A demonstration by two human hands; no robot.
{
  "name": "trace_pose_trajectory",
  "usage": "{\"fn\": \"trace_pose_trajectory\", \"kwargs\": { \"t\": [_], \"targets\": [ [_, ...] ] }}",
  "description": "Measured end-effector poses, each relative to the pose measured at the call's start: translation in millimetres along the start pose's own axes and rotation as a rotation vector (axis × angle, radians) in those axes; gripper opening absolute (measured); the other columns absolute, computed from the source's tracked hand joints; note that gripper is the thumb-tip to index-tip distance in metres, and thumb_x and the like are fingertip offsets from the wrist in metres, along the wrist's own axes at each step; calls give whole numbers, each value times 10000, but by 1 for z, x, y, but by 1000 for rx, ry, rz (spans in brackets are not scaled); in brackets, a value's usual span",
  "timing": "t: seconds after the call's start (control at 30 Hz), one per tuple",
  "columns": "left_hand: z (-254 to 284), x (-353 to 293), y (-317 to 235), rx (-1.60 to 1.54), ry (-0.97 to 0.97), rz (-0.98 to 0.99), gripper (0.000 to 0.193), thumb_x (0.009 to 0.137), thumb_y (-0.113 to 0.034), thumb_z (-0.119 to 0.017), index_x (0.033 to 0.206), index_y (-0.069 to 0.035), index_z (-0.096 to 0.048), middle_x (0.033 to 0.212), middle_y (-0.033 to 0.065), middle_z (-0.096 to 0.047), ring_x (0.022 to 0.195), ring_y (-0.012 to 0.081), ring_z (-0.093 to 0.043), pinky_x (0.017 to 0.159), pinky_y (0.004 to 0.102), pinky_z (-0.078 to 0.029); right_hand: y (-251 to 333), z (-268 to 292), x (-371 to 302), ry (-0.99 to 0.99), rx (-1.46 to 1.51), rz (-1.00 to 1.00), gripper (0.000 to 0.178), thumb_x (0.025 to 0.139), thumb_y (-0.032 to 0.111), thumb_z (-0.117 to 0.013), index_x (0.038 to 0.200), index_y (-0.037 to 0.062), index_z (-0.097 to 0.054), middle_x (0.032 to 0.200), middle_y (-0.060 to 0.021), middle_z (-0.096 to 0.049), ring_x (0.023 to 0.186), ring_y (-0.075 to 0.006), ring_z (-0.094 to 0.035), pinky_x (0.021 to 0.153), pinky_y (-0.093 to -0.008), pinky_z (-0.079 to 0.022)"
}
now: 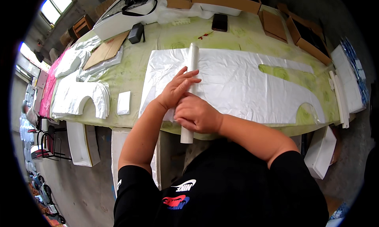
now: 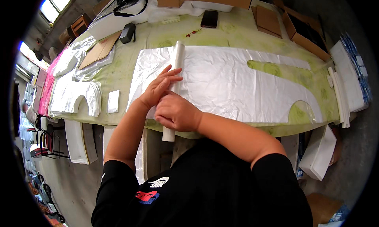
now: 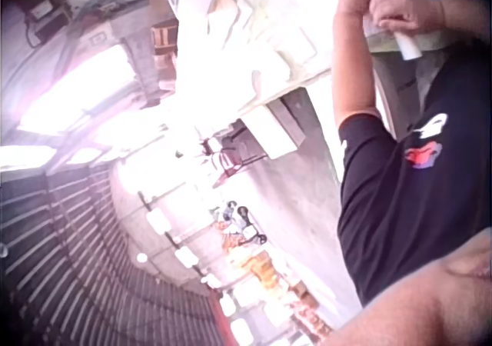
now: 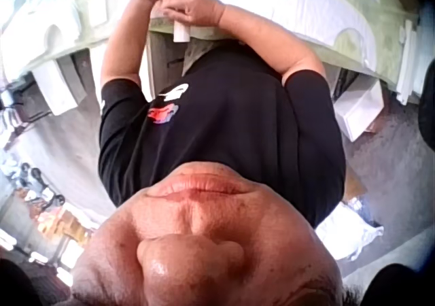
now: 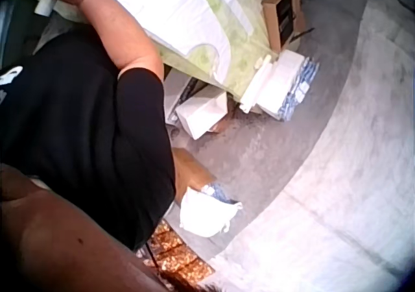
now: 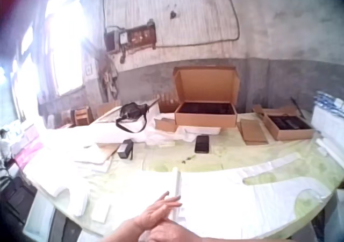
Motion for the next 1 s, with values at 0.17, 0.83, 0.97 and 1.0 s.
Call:
{"fn": "trace_pose_trajectory", "kwargs": {
  "t": [0.17, 0.83, 0.97, 1.0],
  "targets": [
    [5, -17, 3, 88, -60, 10, 249, 1029, -249, -618, 1185, -115, -759, 1579, 98, -504, 1584, 347, -206, 1261, 490, -225, 7, 3, -5, -5, -92, -24, 79, 827, 125, -762, 841, 72, -704, 913, -66, -660, 997, -298, -591, 1015, -438, -466],
    [13, -39, -42, 809, -75, 377, 646, 952, -224, -655, 1538, -56, -441, 1649, 210, -352, 1550, 397, -275, 1257, 496, -252, 48, -14, -42, 81, 132, -50, 146, 854, 86, -775, 978, 80, -698, 940, -84, -694, 929, -311, -669, 968, -498, -530],
    [44, -49, -28, 928, -120, 619, 777, 969, -324, -637, 1599, -2, -316, 1680, 251, -254, 1561, 418, -233, 1273, 484, -213, 47, -11, -55, 109, 154, -111, 141, 856, 82, -779, 971, 72, -697, 933, -89, -693, 926, -312, -672, 936, -475, -540],
    [53, -52, -24, 954, -151, 661, 788, 967, -330, -640, 1602, -3, -307, 1682, 256, -243, 1562, 423, -227, 1275, 478, -206, 48, -12, -55, 106, 151, -99, 138, 853, 79, -780, 962, 68, -697, 926, -90, -692, 918, -312, -672, 926, -469, -542]
  ]
}}
Point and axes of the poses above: each hand's wrist, its own x-axis towards the middle knuckle, its own z-axis out of the back of the hand, y = z × x, the point moved 4 cm from there along x, towards the middle knuckle
